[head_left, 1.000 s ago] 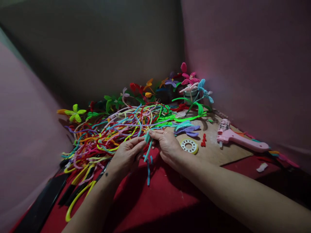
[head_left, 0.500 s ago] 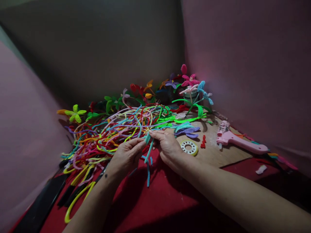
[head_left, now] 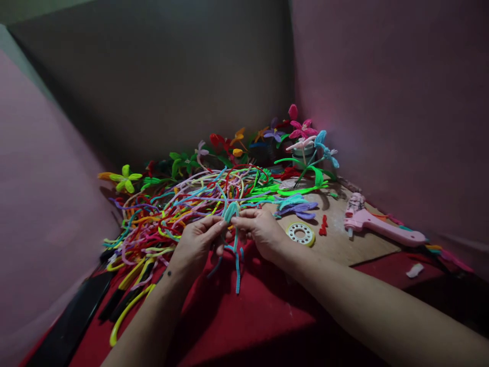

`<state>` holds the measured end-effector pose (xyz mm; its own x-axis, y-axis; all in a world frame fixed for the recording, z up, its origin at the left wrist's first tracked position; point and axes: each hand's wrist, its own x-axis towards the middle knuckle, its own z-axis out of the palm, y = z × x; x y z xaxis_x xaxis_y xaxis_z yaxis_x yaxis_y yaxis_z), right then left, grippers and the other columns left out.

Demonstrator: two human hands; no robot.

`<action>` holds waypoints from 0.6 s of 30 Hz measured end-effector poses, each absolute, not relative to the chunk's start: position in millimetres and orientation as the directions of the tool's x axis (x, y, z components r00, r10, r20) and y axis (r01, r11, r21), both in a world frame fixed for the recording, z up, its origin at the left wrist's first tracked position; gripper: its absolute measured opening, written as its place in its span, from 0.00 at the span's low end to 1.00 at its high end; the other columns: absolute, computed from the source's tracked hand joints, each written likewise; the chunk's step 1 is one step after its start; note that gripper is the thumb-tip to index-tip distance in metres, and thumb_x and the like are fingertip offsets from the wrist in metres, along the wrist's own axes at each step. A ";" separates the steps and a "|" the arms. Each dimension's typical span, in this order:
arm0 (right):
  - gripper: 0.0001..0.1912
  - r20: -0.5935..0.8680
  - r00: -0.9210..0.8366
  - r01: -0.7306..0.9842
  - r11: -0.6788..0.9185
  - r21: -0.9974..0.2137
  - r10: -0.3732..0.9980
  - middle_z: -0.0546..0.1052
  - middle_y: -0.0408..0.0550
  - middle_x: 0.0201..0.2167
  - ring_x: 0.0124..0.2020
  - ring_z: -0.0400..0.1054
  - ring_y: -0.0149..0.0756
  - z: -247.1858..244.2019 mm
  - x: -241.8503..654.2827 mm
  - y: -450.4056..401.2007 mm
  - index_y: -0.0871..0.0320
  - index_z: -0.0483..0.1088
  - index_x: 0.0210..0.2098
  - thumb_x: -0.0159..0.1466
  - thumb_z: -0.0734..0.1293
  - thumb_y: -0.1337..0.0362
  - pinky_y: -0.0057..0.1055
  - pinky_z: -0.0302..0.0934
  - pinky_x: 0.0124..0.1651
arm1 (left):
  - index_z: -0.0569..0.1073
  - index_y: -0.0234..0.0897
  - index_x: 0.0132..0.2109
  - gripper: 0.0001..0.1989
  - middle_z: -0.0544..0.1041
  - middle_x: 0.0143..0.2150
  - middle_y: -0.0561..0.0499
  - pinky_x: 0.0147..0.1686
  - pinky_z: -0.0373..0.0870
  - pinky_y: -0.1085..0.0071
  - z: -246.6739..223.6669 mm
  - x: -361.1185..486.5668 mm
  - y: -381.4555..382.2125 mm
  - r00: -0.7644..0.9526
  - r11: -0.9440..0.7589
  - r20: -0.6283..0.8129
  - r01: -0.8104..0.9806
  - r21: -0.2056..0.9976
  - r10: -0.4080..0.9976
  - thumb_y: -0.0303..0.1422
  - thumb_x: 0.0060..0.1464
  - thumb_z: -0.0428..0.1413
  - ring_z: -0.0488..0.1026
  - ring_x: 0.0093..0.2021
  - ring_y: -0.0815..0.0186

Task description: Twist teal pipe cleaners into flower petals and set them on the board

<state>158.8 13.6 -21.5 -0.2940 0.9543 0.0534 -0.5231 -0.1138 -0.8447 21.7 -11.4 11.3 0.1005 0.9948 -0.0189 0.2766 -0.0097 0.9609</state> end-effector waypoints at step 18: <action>0.13 0.155 -0.306 -0.594 -0.061 -0.802 0.939 0.71 0.41 0.19 0.16 0.65 0.27 -14.8 159.4 11.8 0.62 0.64 0.26 0.44 0.70 0.64 0.26 0.64 0.22 | 0.70 0.31 0.31 0.12 0.71 0.17 0.54 0.18 0.60 0.78 11.7 15.6 -7.2 0.031 -0.061 0.054 0.265 0.962 0.998 0.36 0.42 0.59 0.64 0.17 0.73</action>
<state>159.4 11.8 -14.8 -0.3061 0.9393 0.1550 -0.5938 -0.0611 -0.8023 15.6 -7.2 11.7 0.0307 0.9981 0.0543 0.2647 -0.0605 0.9624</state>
